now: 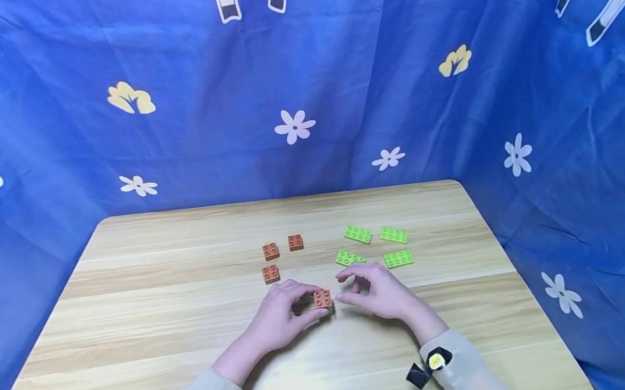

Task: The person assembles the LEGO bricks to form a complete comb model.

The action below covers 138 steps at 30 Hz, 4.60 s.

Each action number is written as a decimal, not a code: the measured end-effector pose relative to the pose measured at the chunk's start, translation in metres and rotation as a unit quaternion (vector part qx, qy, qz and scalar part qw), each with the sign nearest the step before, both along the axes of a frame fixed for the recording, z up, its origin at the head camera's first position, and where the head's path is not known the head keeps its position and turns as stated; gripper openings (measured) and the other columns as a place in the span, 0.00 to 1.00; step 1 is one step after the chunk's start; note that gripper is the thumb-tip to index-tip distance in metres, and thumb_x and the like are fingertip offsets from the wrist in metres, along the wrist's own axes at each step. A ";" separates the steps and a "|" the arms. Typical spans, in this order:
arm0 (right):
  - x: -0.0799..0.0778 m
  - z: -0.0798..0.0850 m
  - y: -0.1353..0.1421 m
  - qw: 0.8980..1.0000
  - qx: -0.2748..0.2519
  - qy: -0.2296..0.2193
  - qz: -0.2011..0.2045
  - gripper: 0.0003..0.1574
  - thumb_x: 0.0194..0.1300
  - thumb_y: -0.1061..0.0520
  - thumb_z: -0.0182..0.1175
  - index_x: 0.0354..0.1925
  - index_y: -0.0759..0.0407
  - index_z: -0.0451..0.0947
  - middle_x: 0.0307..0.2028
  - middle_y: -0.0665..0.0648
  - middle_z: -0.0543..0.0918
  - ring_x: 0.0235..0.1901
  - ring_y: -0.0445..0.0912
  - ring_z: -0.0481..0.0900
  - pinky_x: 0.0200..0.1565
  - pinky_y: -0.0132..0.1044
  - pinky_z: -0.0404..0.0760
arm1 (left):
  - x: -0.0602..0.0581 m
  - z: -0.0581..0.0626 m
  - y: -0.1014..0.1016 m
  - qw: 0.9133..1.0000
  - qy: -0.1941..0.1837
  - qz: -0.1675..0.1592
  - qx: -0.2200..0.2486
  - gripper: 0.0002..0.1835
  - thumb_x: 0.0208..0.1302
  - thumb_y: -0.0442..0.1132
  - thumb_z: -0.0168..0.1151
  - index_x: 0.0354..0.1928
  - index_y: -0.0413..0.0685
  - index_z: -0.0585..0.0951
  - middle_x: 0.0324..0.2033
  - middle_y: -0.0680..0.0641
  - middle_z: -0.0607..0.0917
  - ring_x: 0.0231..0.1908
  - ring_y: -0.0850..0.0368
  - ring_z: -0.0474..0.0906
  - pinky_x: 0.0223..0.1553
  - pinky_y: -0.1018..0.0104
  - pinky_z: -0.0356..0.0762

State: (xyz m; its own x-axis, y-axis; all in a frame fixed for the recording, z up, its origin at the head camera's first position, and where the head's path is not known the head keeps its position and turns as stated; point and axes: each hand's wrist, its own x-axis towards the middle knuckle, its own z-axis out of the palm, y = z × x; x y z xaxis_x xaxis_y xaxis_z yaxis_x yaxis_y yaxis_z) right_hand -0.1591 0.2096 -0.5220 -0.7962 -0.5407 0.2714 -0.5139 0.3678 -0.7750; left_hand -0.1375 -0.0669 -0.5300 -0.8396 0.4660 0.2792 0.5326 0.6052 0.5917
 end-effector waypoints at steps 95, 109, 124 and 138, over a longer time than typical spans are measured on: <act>0.032 0.012 -0.027 0.988 0.107 0.098 -0.051 0.23 0.81 0.47 0.58 0.67 0.53 0.75 0.55 0.41 0.80 0.51 0.41 0.76 0.55 0.46 0.59 | 0.000 -0.002 0.001 1.000 -0.002 -0.001 0.005 0.22 0.61 0.57 0.78 0.51 0.53 0.89 0.43 0.58 0.89 0.46 0.63 0.79 0.50 0.57 0.73; 0.036 0.007 -0.026 0.988 0.114 0.099 -0.039 0.21 0.81 0.48 0.59 0.66 0.49 0.75 0.55 0.39 0.80 0.50 0.38 0.77 0.55 0.47 0.59 | -0.002 -0.003 0.001 1.000 0.002 -0.003 0.006 0.21 0.60 0.57 0.79 0.49 0.55 0.89 0.42 0.59 0.89 0.46 0.64 0.79 0.51 0.58 0.73; 0.033 0.010 -0.023 0.982 0.139 0.125 -0.025 0.21 0.80 0.48 0.60 0.67 0.49 0.76 0.54 0.41 0.81 0.52 0.38 0.81 0.60 0.49 0.59 | -0.002 -0.003 0.000 1.000 0.001 -0.003 0.004 0.22 0.61 0.58 0.78 0.51 0.55 0.89 0.44 0.59 0.89 0.46 0.64 0.79 0.50 0.59 0.72; 0.032 0.014 -0.022 0.974 0.160 0.158 -0.029 0.23 0.78 0.47 0.63 0.66 0.51 0.79 0.50 0.42 0.81 0.47 0.41 0.81 0.59 0.52 0.61 | 0.001 -0.001 0.001 1.000 -0.003 0.004 -0.005 0.23 0.62 0.59 0.77 0.52 0.54 0.89 0.45 0.59 0.89 0.47 0.64 0.79 0.50 0.60 0.73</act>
